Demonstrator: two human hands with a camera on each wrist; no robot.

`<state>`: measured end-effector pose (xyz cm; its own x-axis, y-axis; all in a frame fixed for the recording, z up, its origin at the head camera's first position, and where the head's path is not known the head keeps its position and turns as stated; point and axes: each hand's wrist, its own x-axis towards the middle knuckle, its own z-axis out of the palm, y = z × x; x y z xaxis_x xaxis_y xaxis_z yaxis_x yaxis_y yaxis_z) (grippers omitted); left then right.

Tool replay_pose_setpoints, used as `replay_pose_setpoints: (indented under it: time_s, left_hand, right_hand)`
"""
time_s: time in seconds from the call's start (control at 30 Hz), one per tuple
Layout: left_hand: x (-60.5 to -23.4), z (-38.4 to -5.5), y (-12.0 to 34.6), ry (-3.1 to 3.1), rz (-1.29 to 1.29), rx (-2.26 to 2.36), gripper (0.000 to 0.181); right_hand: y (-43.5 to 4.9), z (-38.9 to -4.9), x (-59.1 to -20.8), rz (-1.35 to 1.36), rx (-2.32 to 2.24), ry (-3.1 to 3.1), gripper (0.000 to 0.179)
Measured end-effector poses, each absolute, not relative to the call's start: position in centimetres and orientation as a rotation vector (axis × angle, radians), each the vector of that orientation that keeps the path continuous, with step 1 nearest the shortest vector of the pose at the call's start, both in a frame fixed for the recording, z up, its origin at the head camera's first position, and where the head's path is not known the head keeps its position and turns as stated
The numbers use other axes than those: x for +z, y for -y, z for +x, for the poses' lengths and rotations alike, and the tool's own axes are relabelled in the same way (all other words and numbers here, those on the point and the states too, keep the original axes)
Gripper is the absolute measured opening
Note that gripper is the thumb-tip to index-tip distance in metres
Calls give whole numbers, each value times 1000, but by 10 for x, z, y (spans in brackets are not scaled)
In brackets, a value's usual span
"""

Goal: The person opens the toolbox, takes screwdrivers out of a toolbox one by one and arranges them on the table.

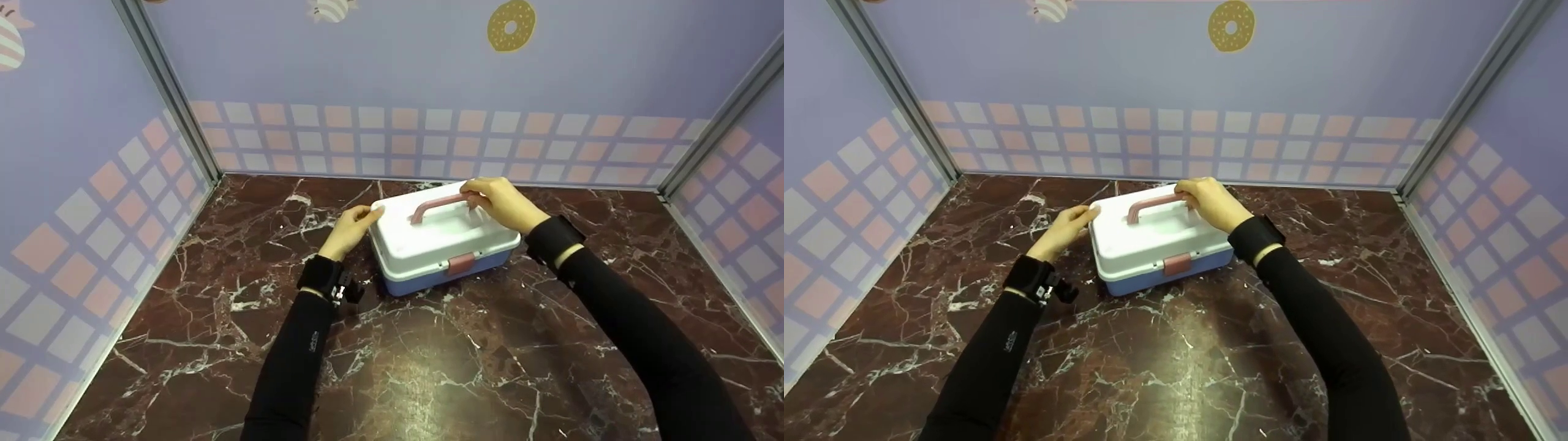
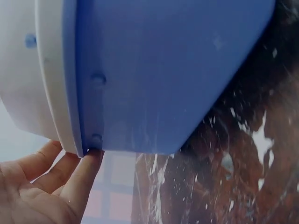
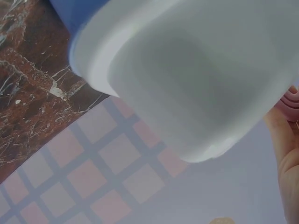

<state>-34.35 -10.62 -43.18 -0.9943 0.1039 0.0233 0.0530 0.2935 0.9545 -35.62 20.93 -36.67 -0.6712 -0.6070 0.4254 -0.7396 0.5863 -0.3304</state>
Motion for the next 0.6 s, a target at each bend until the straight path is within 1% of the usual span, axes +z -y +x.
replay_pose_setpoints:
  time_s: [0.23,0.43,0.6]
  left_hand:
    - [-427,-335,110,-2601,186,1686,39]
    - [-423,-326,115,-2646,241,1587,38]
    - [-421,-321,118,-2634,262,1595,34]
  right_hand:
    - [-209,-356,-365,1108,764,2576,16]
    - [-205,-354,-366,1043,830,2602,21]
    - [-198,-353,-369,986,850,2580,24]
